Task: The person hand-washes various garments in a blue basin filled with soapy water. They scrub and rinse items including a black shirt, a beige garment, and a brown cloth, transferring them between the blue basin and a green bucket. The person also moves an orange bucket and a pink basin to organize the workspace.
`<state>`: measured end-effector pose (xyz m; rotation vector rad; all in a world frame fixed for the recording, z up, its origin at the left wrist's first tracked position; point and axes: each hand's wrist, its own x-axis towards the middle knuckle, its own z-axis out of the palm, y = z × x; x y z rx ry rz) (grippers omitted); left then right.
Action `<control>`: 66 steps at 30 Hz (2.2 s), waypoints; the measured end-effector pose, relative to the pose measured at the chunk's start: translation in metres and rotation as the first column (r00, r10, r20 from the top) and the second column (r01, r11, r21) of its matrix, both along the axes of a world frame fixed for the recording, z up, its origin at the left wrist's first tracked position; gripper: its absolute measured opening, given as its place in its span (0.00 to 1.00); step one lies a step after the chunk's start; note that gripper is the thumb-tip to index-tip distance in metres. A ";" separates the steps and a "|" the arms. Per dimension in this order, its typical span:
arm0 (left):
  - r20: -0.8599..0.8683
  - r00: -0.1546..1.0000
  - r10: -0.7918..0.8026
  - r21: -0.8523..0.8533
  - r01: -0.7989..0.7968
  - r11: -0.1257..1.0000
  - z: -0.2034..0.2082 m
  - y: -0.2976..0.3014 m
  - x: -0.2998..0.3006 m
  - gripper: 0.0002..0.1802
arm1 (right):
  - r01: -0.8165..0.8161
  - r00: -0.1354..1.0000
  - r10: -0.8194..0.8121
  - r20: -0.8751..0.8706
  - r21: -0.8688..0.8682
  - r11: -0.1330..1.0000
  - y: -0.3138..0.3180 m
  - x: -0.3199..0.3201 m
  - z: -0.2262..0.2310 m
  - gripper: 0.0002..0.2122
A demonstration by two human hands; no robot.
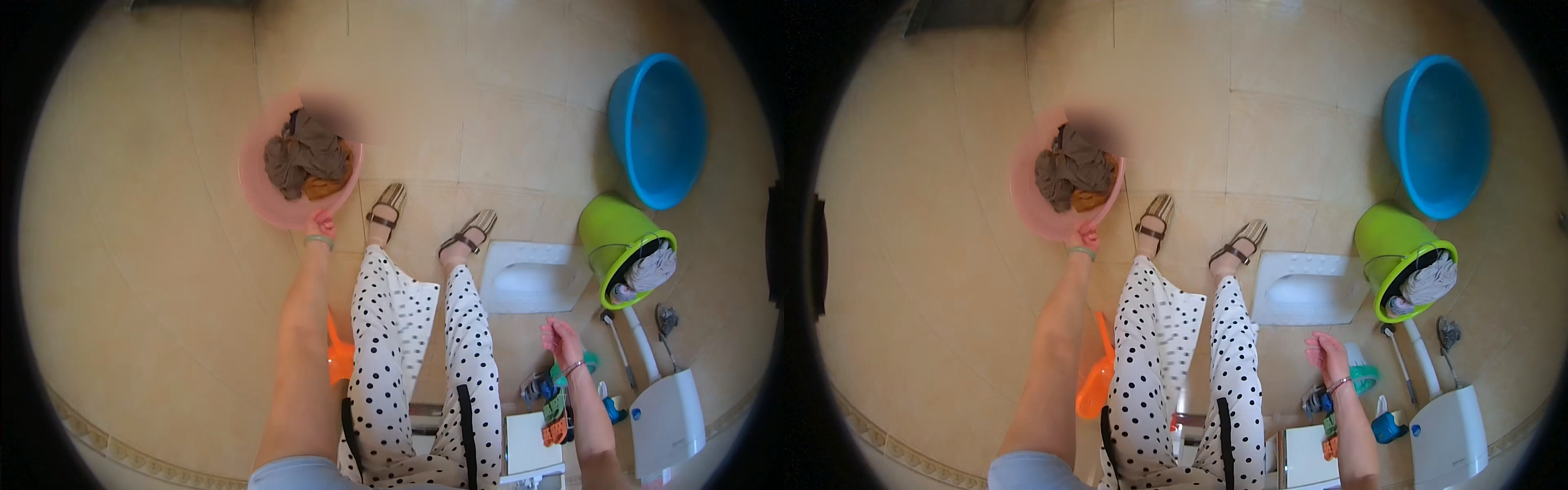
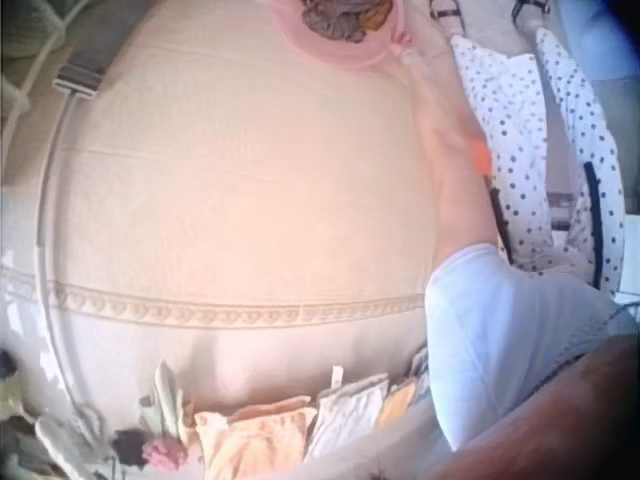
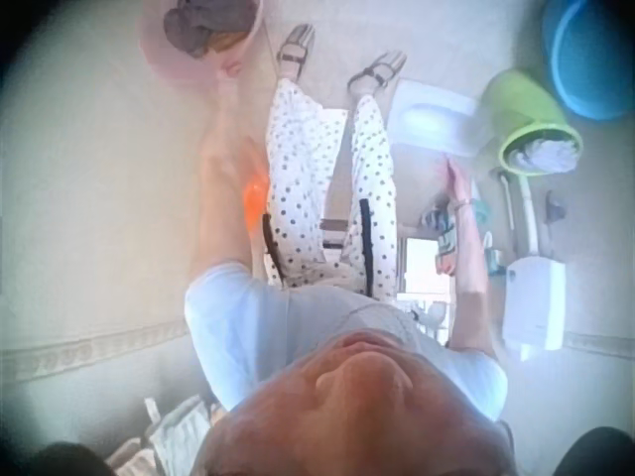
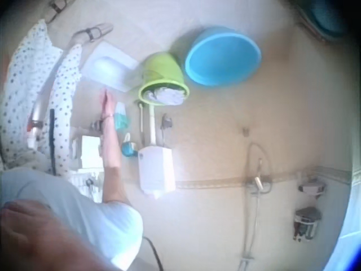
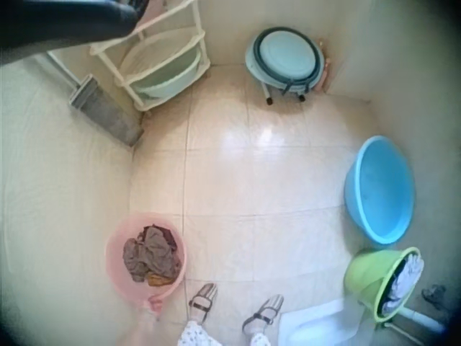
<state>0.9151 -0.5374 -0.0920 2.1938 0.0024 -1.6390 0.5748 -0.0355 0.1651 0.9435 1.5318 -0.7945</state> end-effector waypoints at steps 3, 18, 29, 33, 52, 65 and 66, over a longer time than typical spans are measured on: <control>0.007 0.996 -0.084 0.044 0.083 0.996 -0.024 -0.006 0.041 0.06 | -0.067 0.996 0.069 0.052 -0.038 0.997 -0.028 0.018 -0.018 0.13; -0.164 0.723 -0.671 -0.084 0.668 0.740 0.097 0.007 -0.133 0.20 | 0.173 0.979 -0.185 -0.084 -0.135 0.976 -0.027 0.037 0.026 0.14; -0.322 0.026 -0.946 -0.176 0.981 0.087 0.261 0.166 -0.381 0.19 | 0.749 0.537 -0.826 -0.170 -0.354 0.560 0.102 0.064 0.047 0.21; -0.344 -0.250 -0.905 -0.278 0.948 -0.156 0.308 0.258 -0.450 0.20 | 0.797 0.377 -0.901 -0.214 -0.420 0.434 0.135 0.041 0.049 0.20; 0.303 -0.853 -0.425 -0.395 0.293 -0.871 0.184 0.527 -0.605 0.38 | 0.943 0.033 -0.915 -0.403 -0.291 0.162 0.228 -0.078 -0.056 0.25; 0.385 -0.832 -0.399 -0.207 0.344 -0.916 0.139 0.476 -0.723 0.22 | 0.945 0.123 -0.804 -0.582 -0.179 0.274 0.210 -0.089 -0.140 0.15; 0.258 -0.930 -0.261 -0.132 0.234 -0.963 0.134 0.476 -0.738 0.24 | 0.945 0.145 -0.753 -0.642 -0.135 0.297 0.208 -0.092 -0.142 0.15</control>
